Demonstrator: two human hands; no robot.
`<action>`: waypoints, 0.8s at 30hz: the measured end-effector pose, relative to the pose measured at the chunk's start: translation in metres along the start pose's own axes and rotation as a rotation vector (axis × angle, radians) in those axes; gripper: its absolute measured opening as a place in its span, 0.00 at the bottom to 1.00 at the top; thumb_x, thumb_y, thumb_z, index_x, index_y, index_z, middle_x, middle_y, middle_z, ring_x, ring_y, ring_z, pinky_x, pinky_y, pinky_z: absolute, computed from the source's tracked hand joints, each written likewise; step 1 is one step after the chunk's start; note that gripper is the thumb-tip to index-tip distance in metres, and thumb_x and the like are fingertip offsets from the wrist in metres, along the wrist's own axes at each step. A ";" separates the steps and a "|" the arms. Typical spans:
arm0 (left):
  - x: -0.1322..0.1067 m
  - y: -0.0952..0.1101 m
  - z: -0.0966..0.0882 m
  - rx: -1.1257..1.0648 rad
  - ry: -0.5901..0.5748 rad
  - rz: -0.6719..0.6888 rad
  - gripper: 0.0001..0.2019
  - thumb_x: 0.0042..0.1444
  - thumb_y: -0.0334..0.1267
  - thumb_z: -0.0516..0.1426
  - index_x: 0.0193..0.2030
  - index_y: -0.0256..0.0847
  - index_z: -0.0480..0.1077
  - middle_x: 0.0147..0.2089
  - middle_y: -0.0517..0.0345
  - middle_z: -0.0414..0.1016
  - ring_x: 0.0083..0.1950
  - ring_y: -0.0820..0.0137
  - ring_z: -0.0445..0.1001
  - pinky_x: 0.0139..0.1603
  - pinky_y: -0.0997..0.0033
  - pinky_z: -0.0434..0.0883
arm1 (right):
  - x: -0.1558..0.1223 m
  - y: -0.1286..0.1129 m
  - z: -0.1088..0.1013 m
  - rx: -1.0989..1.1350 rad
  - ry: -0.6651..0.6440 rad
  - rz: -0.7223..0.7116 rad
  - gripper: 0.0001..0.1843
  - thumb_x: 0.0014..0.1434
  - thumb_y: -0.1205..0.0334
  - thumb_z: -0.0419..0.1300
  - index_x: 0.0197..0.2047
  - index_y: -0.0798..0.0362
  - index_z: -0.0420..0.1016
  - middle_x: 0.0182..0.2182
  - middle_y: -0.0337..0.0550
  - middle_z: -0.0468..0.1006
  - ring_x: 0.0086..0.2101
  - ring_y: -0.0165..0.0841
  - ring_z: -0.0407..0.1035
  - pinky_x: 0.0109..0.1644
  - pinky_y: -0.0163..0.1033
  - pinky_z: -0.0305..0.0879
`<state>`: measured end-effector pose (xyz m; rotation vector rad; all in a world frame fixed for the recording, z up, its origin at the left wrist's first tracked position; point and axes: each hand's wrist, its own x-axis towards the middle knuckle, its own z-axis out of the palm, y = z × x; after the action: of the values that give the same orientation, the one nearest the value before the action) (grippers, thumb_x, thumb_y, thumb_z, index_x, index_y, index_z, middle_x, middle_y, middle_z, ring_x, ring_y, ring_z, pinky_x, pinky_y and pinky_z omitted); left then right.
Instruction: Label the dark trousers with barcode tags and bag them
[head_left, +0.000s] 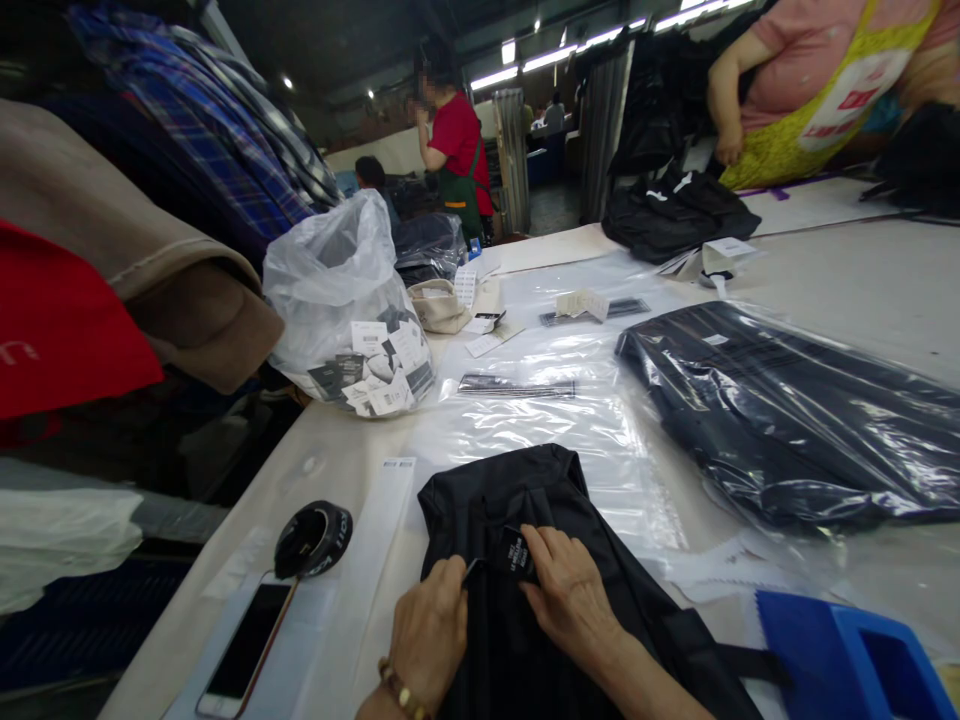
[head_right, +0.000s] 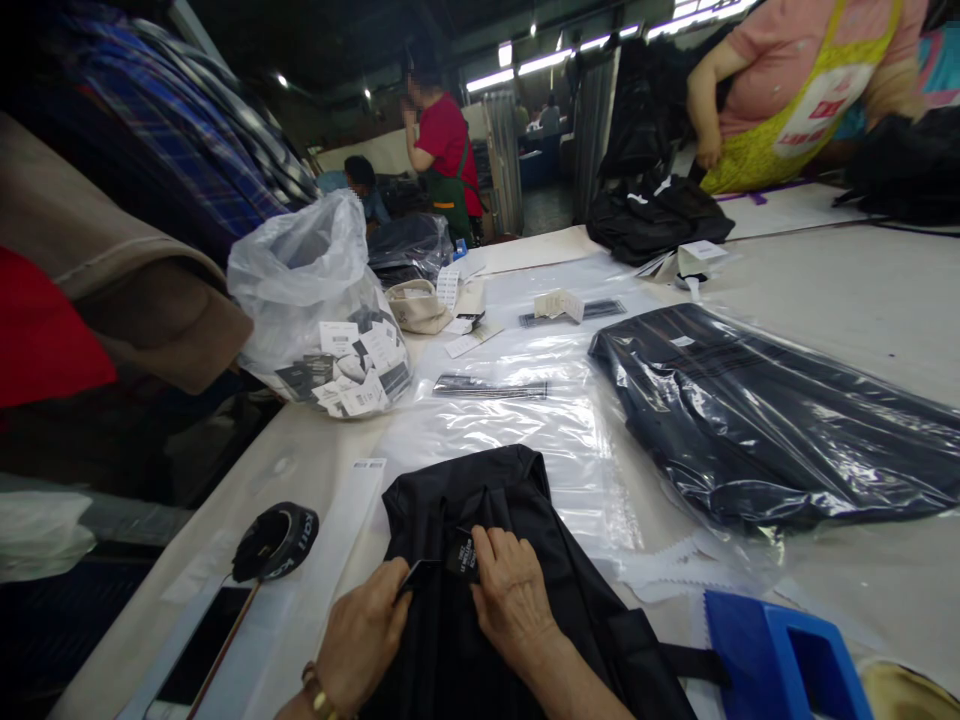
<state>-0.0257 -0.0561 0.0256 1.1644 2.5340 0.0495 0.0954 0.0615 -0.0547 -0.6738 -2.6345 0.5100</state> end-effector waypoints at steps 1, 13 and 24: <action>-0.003 0.004 0.005 0.138 0.038 0.030 0.15 0.53 0.21 0.41 0.33 0.39 0.66 0.32 0.54 0.71 0.34 0.65 0.72 0.35 0.67 0.66 | -0.001 -0.003 0.001 -0.017 0.006 0.012 0.31 0.44 0.73 0.60 0.53 0.58 0.59 0.37 0.49 0.72 0.35 0.40 0.66 0.38 0.46 0.65; -0.030 0.016 0.088 0.203 0.553 0.236 0.12 0.49 0.22 0.49 0.37 0.38 0.66 0.48 0.46 0.72 0.39 0.65 0.72 0.36 0.65 0.71 | -0.038 -0.021 0.033 0.075 0.181 0.101 0.28 0.44 0.71 0.54 0.50 0.58 0.56 0.33 0.49 0.75 0.32 0.39 0.73 0.33 0.41 0.73; 0.015 -0.013 0.047 -0.766 -0.050 -0.208 0.27 0.41 0.40 0.59 0.49 0.32 0.61 0.40 0.49 0.71 0.29 0.70 0.69 0.35 0.65 0.69 | -0.030 -0.016 0.020 0.741 -0.082 0.361 0.11 0.54 0.62 0.52 0.43 0.51 0.61 0.33 0.41 0.76 0.33 0.33 0.73 0.37 0.36 0.69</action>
<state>-0.0290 -0.0586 -0.0250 0.5815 2.2289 0.8382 0.1055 0.0279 -0.0731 -0.8693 -2.1290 1.5339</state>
